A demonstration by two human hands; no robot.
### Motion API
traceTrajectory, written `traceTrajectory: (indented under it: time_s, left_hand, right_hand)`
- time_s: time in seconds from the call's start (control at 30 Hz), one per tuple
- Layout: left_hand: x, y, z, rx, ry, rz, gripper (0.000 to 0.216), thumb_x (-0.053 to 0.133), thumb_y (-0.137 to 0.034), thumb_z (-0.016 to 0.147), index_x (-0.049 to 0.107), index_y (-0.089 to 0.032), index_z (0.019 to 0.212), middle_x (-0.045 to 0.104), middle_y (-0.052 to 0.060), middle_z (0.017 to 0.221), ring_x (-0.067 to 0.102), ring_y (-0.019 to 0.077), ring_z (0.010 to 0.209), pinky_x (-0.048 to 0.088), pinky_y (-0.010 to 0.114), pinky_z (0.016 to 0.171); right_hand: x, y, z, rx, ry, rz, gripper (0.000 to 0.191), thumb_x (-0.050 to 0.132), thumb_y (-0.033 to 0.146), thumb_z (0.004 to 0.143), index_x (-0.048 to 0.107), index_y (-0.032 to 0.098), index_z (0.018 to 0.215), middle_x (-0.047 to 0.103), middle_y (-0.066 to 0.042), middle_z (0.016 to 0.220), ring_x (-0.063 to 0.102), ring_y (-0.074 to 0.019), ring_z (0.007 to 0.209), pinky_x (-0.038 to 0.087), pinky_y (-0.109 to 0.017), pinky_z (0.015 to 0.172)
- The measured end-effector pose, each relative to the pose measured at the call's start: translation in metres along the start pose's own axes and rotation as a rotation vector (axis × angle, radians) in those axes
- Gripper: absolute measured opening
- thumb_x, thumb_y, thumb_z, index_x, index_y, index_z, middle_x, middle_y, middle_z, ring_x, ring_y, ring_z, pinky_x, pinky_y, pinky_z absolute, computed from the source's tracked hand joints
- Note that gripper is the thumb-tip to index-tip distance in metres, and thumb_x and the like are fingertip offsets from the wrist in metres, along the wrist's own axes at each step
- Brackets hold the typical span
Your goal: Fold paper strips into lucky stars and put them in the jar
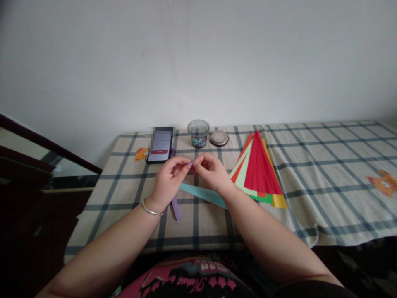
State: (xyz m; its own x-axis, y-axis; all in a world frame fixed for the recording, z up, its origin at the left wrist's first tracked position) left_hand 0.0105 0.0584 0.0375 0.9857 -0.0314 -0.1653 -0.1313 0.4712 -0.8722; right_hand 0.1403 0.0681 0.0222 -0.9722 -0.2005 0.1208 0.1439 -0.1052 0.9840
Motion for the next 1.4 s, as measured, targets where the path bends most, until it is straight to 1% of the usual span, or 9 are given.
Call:
traceTrajectory:
  time_s: [0.2,0.37,0.5,0.7,0.87,1.03,1.13,1.23,1.4]
  left_hand:
    - [0.0,0.003,0.0,-0.006,-0.002,-0.054,0.008,0.061,-0.024,0.085,0.064,-0.018,0.089,0.069,0.003,0.087,0.067,0.0126,0.077,0.056,0.024,0.073]
    - [0.002,-0.006,0.0,0.098,0.042,0.028,0.01,0.06,-0.017,0.084,0.065,-0.017,0.093,0.068,0.004,0.091,0.066,0.0121,0.082,0.056,0.023,0.076]
    - [0.003,-0.011,-0.001,0.166,0.043,0.106,0.012,0.061,-0.013,0.083,0.064,-0.018,0.094,0.068,0.003,0.091,0.065,0.0116,0.082,0.056,0.024,0.078]
    - [0.002,-0.013,-0.001,0.195,0.05,0.148,0.012,0.062,-0.015,0.083,0.064,-0.018,0.095,0.068,0.003,0.091,0.066,0.0119,0.083,0.056,0.024,0.078]
    - [0.002,-0.009,-0.001,0.15,0.066,0.12,0.011,0.062,-0.017,0.083,0.065,-0.018,0.094,0.069,0.003,0.092,0.067,0.0123,0.083,0.056,0.025,0.08]
    - [0.004,0.004,-0.001,-0.029,0.055,-0.135,0.014,0.064,-0.024,0.083,0.063,-0.017,0.095,0.07,0.005,0.094,0.069,0.0135,0.081,0.057,0.025,0.077]
    - [0.003,0.009,0.0,-0.096,0.028,-0.233,0.017,0.065,-0.028,0.082,0.063,-0.016,0.094,0.07,0.005,0.093,0.07,0.0139,0.081,0.058,0.026,0.077]
    - [0.001,0.011,0.001,-0.119,-0.011,-0.249,0.02,0.068,-0.031,0.08,0.063,-0.016,0.094,0.07,0.005,0.092,0.069,0.0137,0.083,0.057,0.025,0.076]
    - [0.0,0.012,0.001,-0.136,-0.02,-0.269,0.021,0.069,-0.032,0.08,0.064,-0.017,0.094,0.07,0.004,0.091,0.068,0.013,0.084,0.056,0.024,0.077]
  right_hand:
    - [0.001,0.001,0.0,-0.011,-0.023,0.003,0.035,0.075,0.048,0.068,0.055,0.02,0.071,0.055,0.003,0.065,0.051,-0.0097,0.06,0.042,-0.025,0.059]
    - [-0.003,-0.008,0.003,0.057,-0.025,0.068,0.041,0.075,0.055,0.064,0.055,0.019,0.068,0.054,0.004,0.06,0.049,-0.0094,0.056,0.041,-0.024,0.055]
    - [-0.004,-0.01,0.003,0.095,-0.03,0.132,0.042,0.078,0.053,0.061,0.055,0.019,0.067,0.056,0.004,0.061,0.05,-0.0086,0.055,0.042,-0.023,0.054]
    - [-0.003,-0.012,0.004,0.137,-0.015,0.153,0.039,0.08,0.049,0.059,0.057,0.018,0.064,0.059,0.004,0.059,0.05,-0.0074,0.053,0.042,-0.021,0.052]
    - [-0.002,-0.015,0.002,0.169,-0.006,0.182,0.038,0.083,0.046,0.058,0.057,0.018,0.063,0.059,0.005,0.059,0.051,-0.0072,0.053,0.043,-0.02,0.052]
    - [-0.003,-0.015,0.001,0.186,-0.022,0.256,0.037,0.078,0.05,0.063,0.059,0.019,0.067,0.061,0.003,0.063,0.055,-0.0086,0.056,0.047,-0.022,0.057]
    - [-0.004,-0.011,0.001,0.129,-0.044,0.196,0.036,0.076,0.051,0.065,0.059,0.02,0.071,0.061,0.003,0.065,0.054,-0.0093,0.056,0.046,-0.024,0.056]
    - [-0.007,-0.003,0.001,0.0,-0.097,0.028,0.035,0.075,0.05,0.065,0.059,0.02,0.071,0.06,0.002,0.067,0.053,-0.0099,0.057,0.045,-0.024,0.056]
    - [-0.008,0.01,-0.005,-0.175,-0.145,-0.274,0.02,0.067,0.04,0.077,0.063,0.02,0.078,0.062,-0.001,0.071,0.056,-0.0124,0.064,0.046,-0.026,0.06]
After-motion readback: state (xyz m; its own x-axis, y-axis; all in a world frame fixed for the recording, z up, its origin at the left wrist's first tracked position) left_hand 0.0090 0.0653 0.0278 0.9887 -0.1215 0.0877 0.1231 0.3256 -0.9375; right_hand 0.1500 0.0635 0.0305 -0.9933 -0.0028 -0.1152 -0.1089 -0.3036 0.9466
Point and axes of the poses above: each hand's wrist, its own z-axis towards the middle knuckle, its own x-axis out of the palm, y = z × x, the point moved 7 cm from there along z, towards the middle knuckle
